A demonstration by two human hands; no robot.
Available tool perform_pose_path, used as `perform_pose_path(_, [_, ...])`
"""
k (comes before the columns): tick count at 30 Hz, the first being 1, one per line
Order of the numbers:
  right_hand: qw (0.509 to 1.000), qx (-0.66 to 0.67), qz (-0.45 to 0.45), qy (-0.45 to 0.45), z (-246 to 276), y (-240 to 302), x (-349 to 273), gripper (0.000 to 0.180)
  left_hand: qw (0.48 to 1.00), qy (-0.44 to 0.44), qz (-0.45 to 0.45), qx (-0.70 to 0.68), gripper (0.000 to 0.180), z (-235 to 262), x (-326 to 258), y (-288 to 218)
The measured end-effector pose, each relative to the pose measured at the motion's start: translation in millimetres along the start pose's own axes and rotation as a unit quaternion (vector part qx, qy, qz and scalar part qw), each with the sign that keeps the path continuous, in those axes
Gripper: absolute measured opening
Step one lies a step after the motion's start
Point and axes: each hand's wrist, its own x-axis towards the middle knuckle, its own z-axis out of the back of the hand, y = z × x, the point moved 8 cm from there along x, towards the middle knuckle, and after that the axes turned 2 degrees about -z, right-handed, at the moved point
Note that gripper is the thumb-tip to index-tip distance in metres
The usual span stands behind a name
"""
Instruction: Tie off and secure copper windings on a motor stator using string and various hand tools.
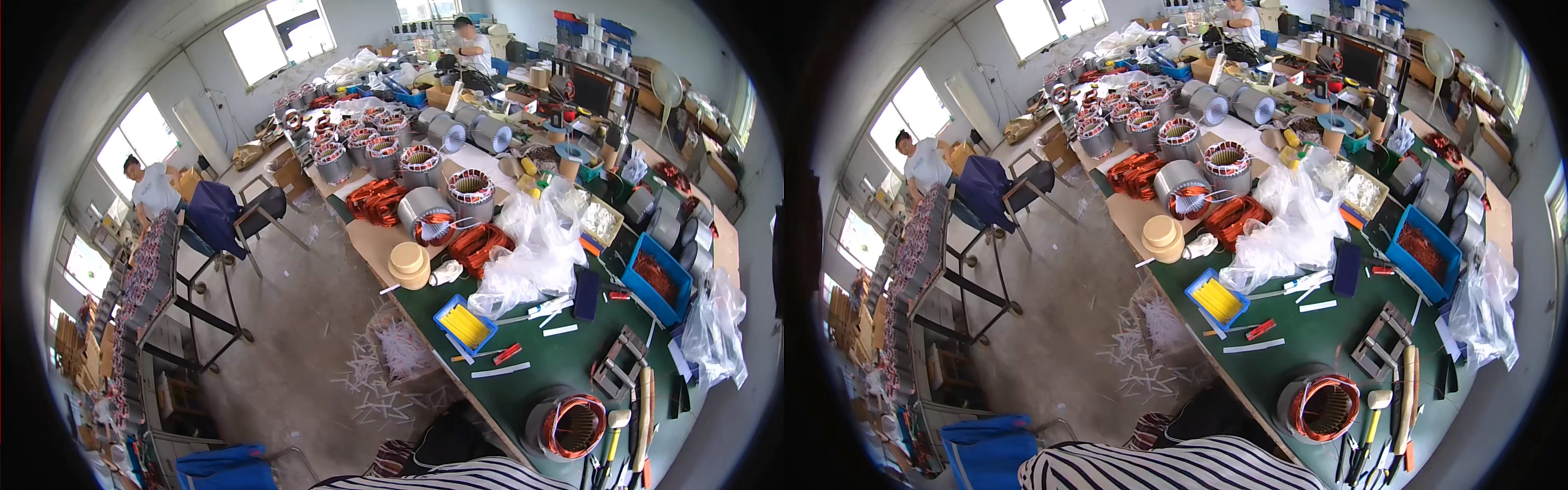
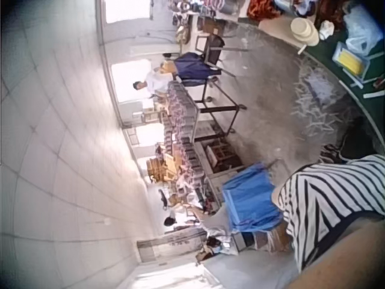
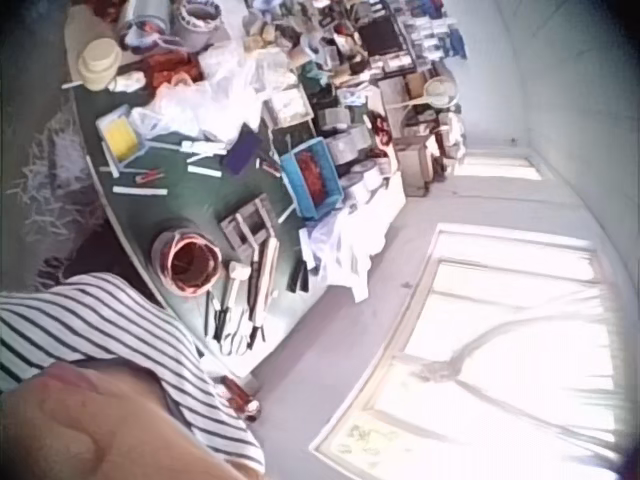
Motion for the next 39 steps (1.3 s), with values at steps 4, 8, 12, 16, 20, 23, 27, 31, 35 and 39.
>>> perform_pose_path(4, [0.999, 0.037, -0.004, 0.017, -27, -26, 6, 0.026, 0.999, 0.021, 0.023, 0.029, 0.030, 1, -12, 10])
perform_pose_path(8, [0.996, 0.088, -0.005, 0.025, -86, -52, 19, 0.027, 0.995, 0.042, 0.044, 0.076, 0.030, 2, -19, 43])
perform_pose_path(12, [0.994, 0.070, 0.065, -0.060, -107, -122, 67, 0.010, 0.991, 0.045, 0.047, 0.117, 0.030, 3, -4, 59])
perform_pose_path(16, [0.983, 0.064, 0.062, -0.162, -82, -86, 51, 0.013, 0.989, 0.034, 0.049, 0.139, 0.030, -5, 3, 77])
perform_pose_path(20, [0.942, 0.002, 0.060, -0.330, -96, -97, 43, 0.008, 0.988, 0.016, 0.036, 0.151, 0.030, -12, 1, 95])
perform_pose_path(23, [0.898, 0.139, 0.053, -0.415, -115, -99, 21, 0.006, 0.989, 0.009, 0.022, 0.143, 0.030, -33, -13, 103])
perform_pose_path(27, [0.818, 0.192, 0.115, -0.529, -129, -106, -23, 0.004, 0.992, 0.000, 0.005, 0.127, 0.030, -57, -44, 108])
perform_pose_path(31, [0.751, 0.369, 0.189, -0.514, -139, -100, -59, 0.004, 0.992, -0.006, 0.000, 0.123, 0.030, -72, -81, 123])
perform_pose_path(35, [0.659, 0.485, 0.274, -0.505, -159, -107, -92, 0.023, 0.991, -0.003, -0.007, 0.136, 0.030, -73, -114, 125])
perform_pose_path(39, [0.626, 0.525, 0.322, -0.478, -184, -86, -121, 0.026, 0.981, 0.031, -0.039, 0.188, 0.030, -58, -120, 111])
